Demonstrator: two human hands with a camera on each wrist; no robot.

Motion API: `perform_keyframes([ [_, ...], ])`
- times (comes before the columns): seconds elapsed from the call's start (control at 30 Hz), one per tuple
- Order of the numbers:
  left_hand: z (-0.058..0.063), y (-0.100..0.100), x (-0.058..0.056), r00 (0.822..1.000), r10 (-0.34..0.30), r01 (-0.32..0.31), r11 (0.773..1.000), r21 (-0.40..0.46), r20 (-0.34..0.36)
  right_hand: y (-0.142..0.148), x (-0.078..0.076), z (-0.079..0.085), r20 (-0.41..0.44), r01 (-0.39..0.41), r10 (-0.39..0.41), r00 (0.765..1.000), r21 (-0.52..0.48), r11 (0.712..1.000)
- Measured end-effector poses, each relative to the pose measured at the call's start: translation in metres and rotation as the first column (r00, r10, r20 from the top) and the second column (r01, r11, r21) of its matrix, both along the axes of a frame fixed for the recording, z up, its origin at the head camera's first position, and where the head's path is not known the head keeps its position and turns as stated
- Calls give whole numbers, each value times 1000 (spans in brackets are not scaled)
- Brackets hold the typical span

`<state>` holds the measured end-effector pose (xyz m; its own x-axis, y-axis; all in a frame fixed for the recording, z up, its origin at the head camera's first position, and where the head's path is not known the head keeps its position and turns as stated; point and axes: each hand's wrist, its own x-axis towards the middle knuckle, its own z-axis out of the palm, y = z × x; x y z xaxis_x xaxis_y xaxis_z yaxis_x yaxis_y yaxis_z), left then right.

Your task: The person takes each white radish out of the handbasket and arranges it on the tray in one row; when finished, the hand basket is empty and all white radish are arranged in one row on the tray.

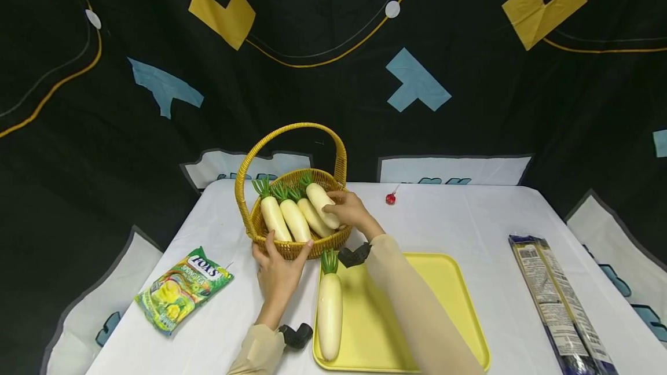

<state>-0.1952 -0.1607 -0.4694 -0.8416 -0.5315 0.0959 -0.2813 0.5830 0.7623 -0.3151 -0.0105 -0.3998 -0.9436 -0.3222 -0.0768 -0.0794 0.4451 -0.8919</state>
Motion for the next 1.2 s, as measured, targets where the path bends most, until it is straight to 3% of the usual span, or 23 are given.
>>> perform_keyframes([
  [0.2, -1, 2, 0, 1000, 4, -4, 1000, -9, -2, 9, 7, 10, 86, 56, -47, 995, -105, 993],
  [0.4, -2, 4, 1, 1000, -5, 5, 1000, -1, -8, 25, 24, 31, 101, 92, -77, 992, -154, 984],
  [0.53, -2, 3, 0, 1000, -5, 5, 1000, -6, -7, 37, 45, 45, 111, 53, -31, 993, -206, 977],
  [0.77, -1, 1, -4, 1000, -9, 9, 999, -32, -2, 56, 93, 59, 47, -24, 38, 998, -278, 960],
  [0.93, 0, 0, -3, 1000, -10, 11, 1000, -21, 21, 67, 130, 43, 84, 13, 19, 996, -360, 933],
  [1.2, -1, 0, -2, 1000, -2, 2, 1000, -21, 9, 78, 174, -14, 210, 99, -17, 977, -385, 918],
])
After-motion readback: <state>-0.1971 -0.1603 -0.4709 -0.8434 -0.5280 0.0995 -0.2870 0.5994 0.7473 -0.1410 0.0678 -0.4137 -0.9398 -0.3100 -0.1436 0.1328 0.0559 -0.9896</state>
